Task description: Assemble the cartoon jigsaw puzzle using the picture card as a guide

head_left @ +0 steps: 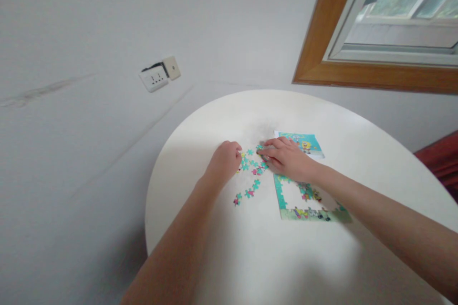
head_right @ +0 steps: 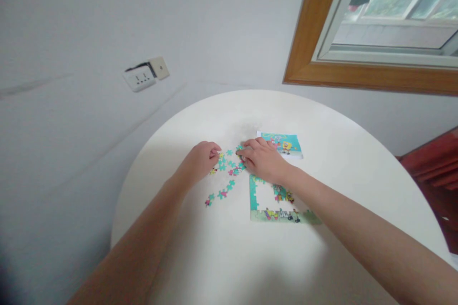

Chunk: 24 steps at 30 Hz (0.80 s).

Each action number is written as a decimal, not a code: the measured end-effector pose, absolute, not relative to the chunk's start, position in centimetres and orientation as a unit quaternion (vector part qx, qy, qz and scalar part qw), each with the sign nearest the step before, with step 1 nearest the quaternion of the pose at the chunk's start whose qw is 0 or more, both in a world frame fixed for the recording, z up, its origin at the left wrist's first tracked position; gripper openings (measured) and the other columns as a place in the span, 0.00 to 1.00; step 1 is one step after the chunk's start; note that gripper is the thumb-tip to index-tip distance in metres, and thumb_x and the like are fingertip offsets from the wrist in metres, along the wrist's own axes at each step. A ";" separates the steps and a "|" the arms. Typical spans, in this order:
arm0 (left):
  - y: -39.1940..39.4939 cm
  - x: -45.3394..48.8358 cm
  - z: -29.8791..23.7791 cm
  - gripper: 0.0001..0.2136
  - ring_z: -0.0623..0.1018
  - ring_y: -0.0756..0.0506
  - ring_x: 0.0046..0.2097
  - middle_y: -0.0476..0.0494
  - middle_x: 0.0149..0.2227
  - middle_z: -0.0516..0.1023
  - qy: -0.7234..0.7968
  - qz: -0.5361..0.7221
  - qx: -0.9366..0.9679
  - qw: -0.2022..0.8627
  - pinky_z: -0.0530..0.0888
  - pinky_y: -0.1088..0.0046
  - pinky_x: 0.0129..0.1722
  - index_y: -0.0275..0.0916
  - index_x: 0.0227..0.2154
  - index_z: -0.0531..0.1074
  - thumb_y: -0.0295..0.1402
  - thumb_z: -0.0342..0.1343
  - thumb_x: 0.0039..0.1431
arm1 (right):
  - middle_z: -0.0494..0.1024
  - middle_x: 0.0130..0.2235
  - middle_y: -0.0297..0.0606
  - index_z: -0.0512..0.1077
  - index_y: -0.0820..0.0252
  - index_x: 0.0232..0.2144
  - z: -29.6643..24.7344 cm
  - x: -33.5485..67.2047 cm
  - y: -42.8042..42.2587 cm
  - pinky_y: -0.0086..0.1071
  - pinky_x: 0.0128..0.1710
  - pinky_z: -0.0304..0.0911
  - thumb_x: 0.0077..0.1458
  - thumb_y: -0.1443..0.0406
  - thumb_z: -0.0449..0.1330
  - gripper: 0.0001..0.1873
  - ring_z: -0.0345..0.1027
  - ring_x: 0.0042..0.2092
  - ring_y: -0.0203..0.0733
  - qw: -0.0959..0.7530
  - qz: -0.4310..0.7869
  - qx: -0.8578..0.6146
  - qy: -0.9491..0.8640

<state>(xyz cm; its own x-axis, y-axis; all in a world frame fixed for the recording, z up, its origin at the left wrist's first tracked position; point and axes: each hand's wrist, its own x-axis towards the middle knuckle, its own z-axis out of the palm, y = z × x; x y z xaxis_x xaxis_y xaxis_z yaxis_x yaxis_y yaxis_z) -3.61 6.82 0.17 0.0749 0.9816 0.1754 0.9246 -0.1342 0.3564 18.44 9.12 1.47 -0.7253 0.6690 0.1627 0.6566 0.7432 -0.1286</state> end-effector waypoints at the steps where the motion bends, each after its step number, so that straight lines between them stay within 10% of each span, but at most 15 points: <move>1: 6.8 -3.6 0.1 0.12 0.78 0.45 0.42 0.39 0.39 0.79 0.652 0.189 0.730 0.076 0.73 0.69 0.50 0.34 0.39 0.77 0.22 0.51 0.56 | 0.72 0.55 0.44 0.73 0.54 0.52 1.4 18.5 9.5 0.44 0.52 0.55 0.63 0.66 0.50 0.19 0.62 0.53 0.50 0.111 0.047 -0.359 -0.926; 24: 6.8 -4.0 0.7 0.12 0.76 0.45 0.36 0.41 0.31 0.78 0.642 0.176 0.741 0.086 0.72 0.70 0.42 0.35 0.30 0.76 0.19 0.48 0.53 | 0.72 0.49 0.47 0.77 0.56 0.44 3.6 11.3 10.3 0.41 0.48 0.59 0.57 0.66 0.56 0.14 0.62 0.53 0.53 0.028 0.064 -0.389 -0.918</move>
<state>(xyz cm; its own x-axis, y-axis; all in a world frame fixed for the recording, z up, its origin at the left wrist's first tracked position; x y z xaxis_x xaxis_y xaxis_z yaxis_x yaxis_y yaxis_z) -3.99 6.84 0.68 0.1132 0.9820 0.1509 0.9214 -0.1606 0.3540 11.28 10.29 3.59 -0.6953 0.7187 0.0014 0.7115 0.6886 -0.1402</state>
